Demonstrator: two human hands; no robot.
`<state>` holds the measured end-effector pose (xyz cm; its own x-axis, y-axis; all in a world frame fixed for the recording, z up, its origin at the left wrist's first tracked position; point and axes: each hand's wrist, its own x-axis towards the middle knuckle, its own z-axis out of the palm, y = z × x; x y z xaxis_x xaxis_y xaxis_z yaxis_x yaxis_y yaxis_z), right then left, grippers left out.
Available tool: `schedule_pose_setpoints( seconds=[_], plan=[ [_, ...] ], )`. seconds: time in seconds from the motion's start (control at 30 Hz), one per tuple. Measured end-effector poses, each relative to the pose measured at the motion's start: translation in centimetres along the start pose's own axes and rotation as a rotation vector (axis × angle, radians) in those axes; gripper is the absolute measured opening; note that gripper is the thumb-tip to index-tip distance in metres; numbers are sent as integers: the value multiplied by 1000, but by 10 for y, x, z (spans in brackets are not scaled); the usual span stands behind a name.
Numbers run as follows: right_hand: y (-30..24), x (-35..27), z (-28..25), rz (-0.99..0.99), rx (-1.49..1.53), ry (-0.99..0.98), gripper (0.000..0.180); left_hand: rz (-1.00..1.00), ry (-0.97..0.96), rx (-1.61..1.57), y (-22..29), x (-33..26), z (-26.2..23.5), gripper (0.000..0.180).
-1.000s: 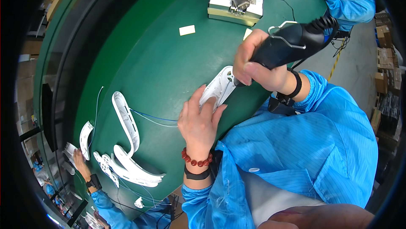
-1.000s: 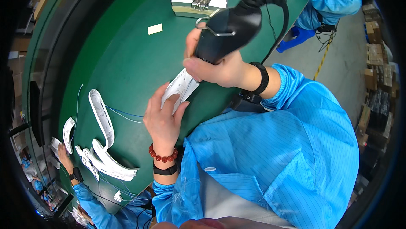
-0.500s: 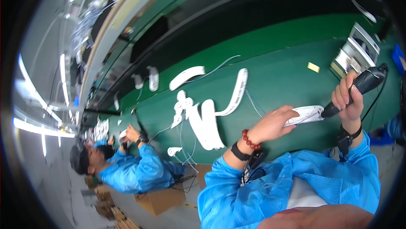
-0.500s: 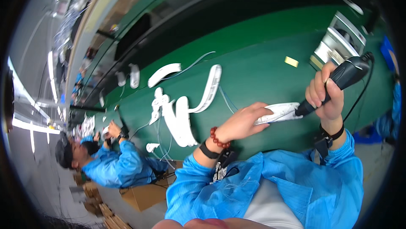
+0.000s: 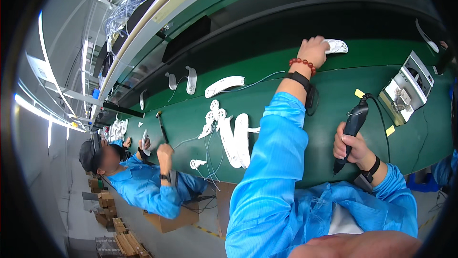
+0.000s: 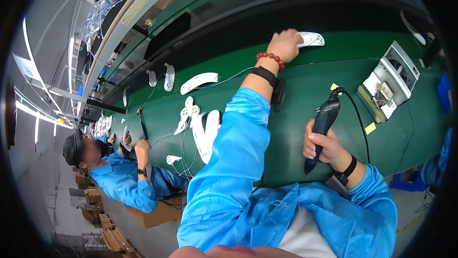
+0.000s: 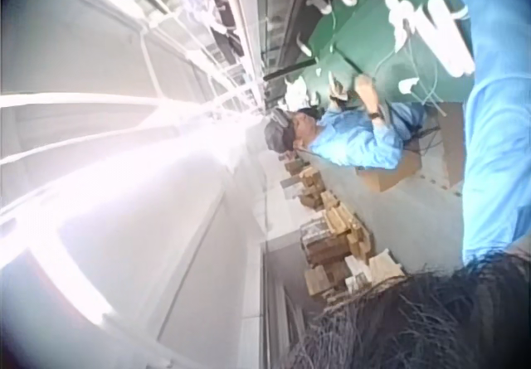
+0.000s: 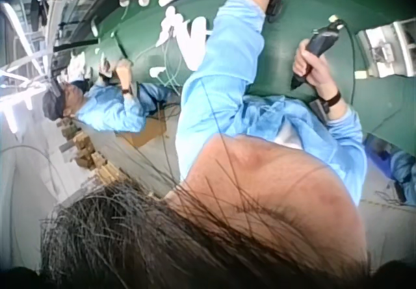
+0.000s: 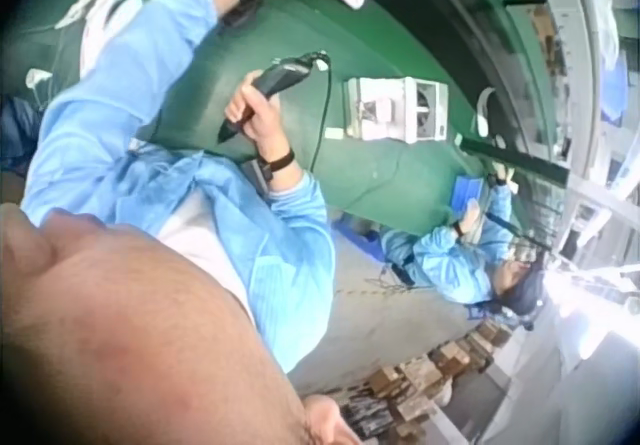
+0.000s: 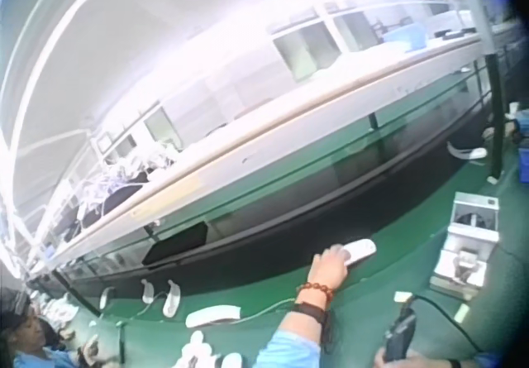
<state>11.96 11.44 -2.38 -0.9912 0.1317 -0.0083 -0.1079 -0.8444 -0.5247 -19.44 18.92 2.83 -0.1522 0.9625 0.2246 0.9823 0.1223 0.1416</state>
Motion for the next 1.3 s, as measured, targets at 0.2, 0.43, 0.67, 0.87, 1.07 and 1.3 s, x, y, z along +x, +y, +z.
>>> schedule_pose_setpoints(
  seconds=[0.2, 0.43, 0.67, 0.87, 1.07, 1.3],
  plan=[
    [-1, -2, 1, -13, -1, 25, 21, -69, 237, -290, -45, -24, 29, 51],
    [2, -1, 9, 35, -12, 74, 20, -828, -211, 393, -174, -160, -56, 43],
    [5, 1, 8, 71, -13, 87, 20, -974, -342, 399, -179, -208, -63, 35],
    [1, 1, 15, -23, -44, 34, 21, -334, 301, 194, -76, -164, -76, 21],
    [-49, -32, 22, -375, -25, 52, 24, 235, 137, -135, 68, -204, -78, 51],
    [-148, -96, 32, -1025, -535, 288, 12, 374, -166, -326, 119, -266, -45, 42]
  ],
)
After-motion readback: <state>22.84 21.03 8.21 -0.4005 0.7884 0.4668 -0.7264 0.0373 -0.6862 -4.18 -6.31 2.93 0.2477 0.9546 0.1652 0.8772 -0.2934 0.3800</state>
